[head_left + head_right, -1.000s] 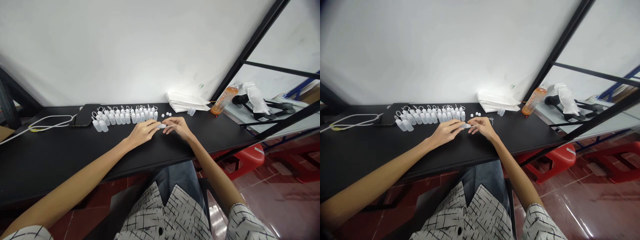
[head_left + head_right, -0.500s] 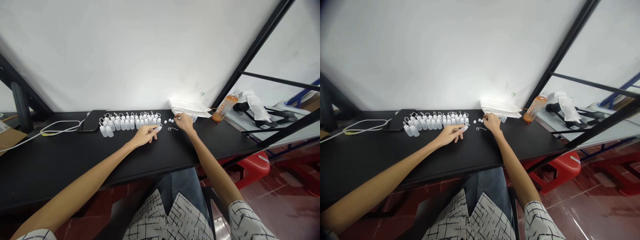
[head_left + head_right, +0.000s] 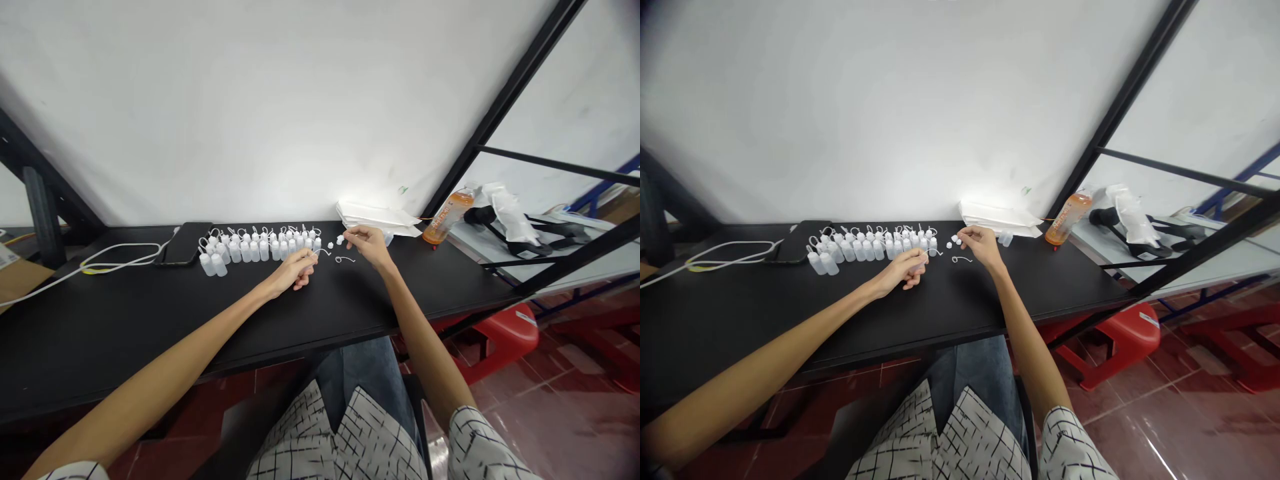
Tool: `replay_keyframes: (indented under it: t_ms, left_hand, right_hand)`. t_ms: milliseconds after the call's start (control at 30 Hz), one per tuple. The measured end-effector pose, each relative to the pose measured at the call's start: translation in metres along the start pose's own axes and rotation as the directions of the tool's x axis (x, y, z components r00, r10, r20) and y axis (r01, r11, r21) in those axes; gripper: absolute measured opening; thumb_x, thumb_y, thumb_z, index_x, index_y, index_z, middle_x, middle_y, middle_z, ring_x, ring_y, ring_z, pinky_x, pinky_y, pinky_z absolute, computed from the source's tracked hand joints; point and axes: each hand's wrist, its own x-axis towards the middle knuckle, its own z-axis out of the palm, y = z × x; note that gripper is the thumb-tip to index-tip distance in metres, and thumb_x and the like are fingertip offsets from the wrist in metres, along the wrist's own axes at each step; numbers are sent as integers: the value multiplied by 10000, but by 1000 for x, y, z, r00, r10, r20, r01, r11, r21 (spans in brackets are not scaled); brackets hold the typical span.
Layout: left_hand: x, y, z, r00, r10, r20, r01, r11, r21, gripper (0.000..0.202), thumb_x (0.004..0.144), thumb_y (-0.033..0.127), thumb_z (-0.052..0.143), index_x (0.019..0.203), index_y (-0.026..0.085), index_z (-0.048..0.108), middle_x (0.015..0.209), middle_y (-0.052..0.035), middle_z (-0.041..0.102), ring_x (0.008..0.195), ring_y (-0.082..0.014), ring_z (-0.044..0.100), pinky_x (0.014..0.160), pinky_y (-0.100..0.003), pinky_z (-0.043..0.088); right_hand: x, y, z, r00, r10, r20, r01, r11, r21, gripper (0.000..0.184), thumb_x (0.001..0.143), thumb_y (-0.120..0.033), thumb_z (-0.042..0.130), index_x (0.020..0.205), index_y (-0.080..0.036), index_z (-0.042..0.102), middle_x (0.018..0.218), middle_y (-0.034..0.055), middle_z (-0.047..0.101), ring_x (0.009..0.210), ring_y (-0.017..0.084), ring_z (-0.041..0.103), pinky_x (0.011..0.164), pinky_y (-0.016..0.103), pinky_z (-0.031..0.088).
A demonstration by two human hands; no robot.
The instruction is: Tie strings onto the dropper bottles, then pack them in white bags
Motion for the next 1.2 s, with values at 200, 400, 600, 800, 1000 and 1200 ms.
replay_keyframes:
  t_ms: [200,400,600,800,1000,1200]
  left_hand:
    - [3,-3,-5,999,-9,48,7,999,41,336,908,536,519,1011,224,452,606,78,388,351,-49,376,311,-139,242]
    - [1,0,-2,1000,15,24,-19,991,132,292,943,516,479,1036,257,384,602,97,413,322,-19,304,328,-107,185]
    - [1,2,3,997,69,-28,-62,977,202,216,979,452,425,994,249,353,625,96,442,315,-15,298,327,-113,198]
    - [4,-3,0,998,49,-39,-42,983,178,247,983,487,393,965,246,345,597,98,442,305,-22,281,312,-115,170]
    - [5,-7,1,992,89,-87,-70,977,202,276,990,503,369,939,232,356,536,101,430,289,-31,290,305,-120,173]
    - [3,-4,4,989,96,-108,-69,971,230,265,989,471,395,906,221,366,507,101,410,317,-36,303,323,-120,222]
  right_hand:
    - [-23,-31,16,952,-115,284,24,952,304,349,753,-479,717,809,-136,691,535,9,622,426,94,476,411,223,297]
    - [-26,-35,27,932,-100,348,5,965,264,376,719,-492,743,772,-123,693,522,3,609,436,96,514,406,211,299]
    - [-22,-25,31,968,-72,239,1,959,284,385,714,-499,745,785,-126,682,559,16,627,470,121,572,392,205,315]
    - [-24,-22,39,964,-100,246,14,944,330,387,709,-514,738,778,-141,667,654,32,663,517,133,621,382,198,354]
    - [-25,-21,40,955,-109,276,13,946,325,377,726,-509,724,784,-141,670,664,32,666,530,131,626,389,197,378]
    - [-28,-24,40,921,-100,377,-44,934,355,392,729,-507,729,820,-128,685,619,19,642,551,142,636,426,214,452]
